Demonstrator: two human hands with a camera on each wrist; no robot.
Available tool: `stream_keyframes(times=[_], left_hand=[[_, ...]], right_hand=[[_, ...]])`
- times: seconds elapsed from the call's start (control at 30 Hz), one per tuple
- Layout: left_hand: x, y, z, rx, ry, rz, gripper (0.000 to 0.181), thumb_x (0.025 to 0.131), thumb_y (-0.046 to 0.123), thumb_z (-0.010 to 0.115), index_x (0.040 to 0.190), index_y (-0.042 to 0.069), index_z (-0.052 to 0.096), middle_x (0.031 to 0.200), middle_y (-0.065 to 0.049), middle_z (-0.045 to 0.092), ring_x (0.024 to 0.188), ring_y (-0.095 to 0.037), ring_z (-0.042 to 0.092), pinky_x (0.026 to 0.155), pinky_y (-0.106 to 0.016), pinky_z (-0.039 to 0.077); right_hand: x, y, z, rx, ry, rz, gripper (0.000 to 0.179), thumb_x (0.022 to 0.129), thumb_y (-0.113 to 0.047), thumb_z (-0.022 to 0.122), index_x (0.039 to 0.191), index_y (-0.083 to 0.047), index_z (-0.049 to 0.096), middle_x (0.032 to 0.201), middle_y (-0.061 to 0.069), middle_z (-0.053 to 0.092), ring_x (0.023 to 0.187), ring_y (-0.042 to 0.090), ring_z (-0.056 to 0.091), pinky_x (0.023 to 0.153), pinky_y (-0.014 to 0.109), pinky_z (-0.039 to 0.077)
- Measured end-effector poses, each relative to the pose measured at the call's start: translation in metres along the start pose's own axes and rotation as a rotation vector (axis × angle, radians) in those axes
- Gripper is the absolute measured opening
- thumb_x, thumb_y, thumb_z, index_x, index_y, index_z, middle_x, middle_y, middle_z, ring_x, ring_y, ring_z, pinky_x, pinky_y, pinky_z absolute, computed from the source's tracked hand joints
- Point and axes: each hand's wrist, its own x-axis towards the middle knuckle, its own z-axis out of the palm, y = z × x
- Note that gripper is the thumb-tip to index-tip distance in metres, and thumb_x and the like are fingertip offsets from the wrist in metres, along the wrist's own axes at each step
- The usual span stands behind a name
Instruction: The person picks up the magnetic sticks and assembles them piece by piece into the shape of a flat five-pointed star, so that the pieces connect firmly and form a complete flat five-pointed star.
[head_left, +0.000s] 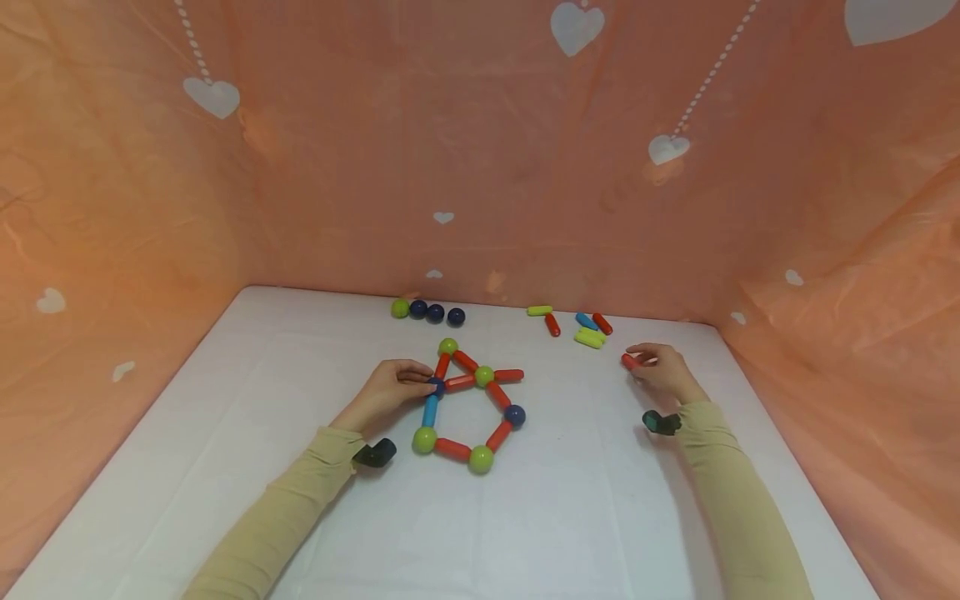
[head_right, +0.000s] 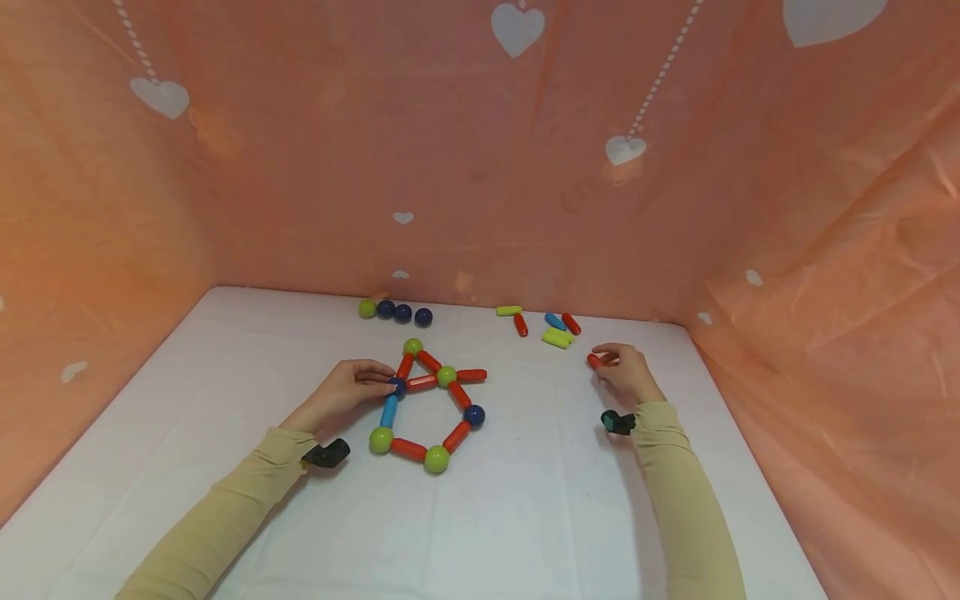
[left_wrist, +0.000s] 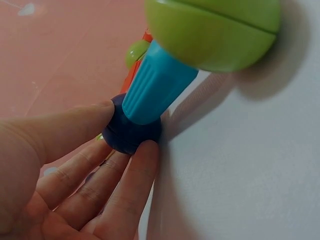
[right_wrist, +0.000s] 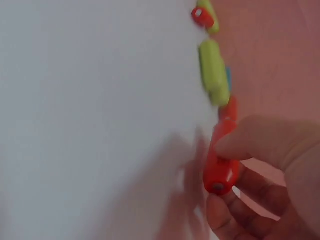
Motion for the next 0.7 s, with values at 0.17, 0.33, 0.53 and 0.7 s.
stream_keyframes(times=[0.17, 0.33, 0.53, 0.7], left_hand=[[0.0, 0.0, 0.001, 0.0, -0.003, 0.0, 0.034, 0.094, 0.012, 0.071, 0.123, -0.005, 0.065, 0.117, -0.021, 0.071, 0.103, -0.021, 0.071, 0.098, -0.037, 0.058], [0.0, 0.001, 0.0, -0.005, 0.0, -0.01, 0.033, 0.094, 0.011, 0.071, 0.123, -0.004, 0.066, 0.117, -0.02, 0.072, 0.104, -0.021, 0.071, 0.099, -0.036, 0.058], [-0.002, 0.003, 0.001, -0.018, -0.003, -0.022, 0.032, 0.094, 0.011, 0.071, 0.122, -0.003, 0.066, 0.116, -0.019, 0.072, 0.104, -0.021, 0.07, 0.099, -0.036, 0.057], [-0.002, 0.003, 0.0, -0.01, -0.001, -0.025, 0.033, 0.094, 0.012, 0.071, 0.123, -0.003, 0.066, 0.117, -0.019, 0.072, 0.105, -0.022, 0.07, 0.1, -0.037, 0.057]], right_hand=[[-0.003, -0.017, 0.004, 0.1, -0.044, -0.01, 0.049, 0.1, -0.013, 0.06, 0.146, 0.002, 0.048, 0.131, 0.03, 0.055, 0.11, 0.035, 0.058, 0.08, 0.022, 0.058], [-0.005, -0.041, 0.018, 0.241, -0.081, -0.021, 0.05, 0.101, -0.015, 0.06, 0.147, 0.001, 0.046, 0.135, 0.03, 0.054, 0.11, 0.031, 0.061, 0.088, 0.031, 0.061], [-0.009, -0.067, 0.044, 0.321, -0.151, -0.023, 0.05, 0.099, -0.02, 0.063, 0.145, -0.003, 0.049, 0.138, 0.025, 0.055, 0.115, 0.026, 0.059, 0.097, 0.031, 0.057], [-0.012, -0.08, 0.063, 0.401, -0.207, 0.034, 0.05, 0.099, -0.025, 0.065, 0.142, -0.005, 0.05, 0.129, 0.016, 0.065, 0.107, 0.019, 0.064, 0.098, 0.029, 0.055]])
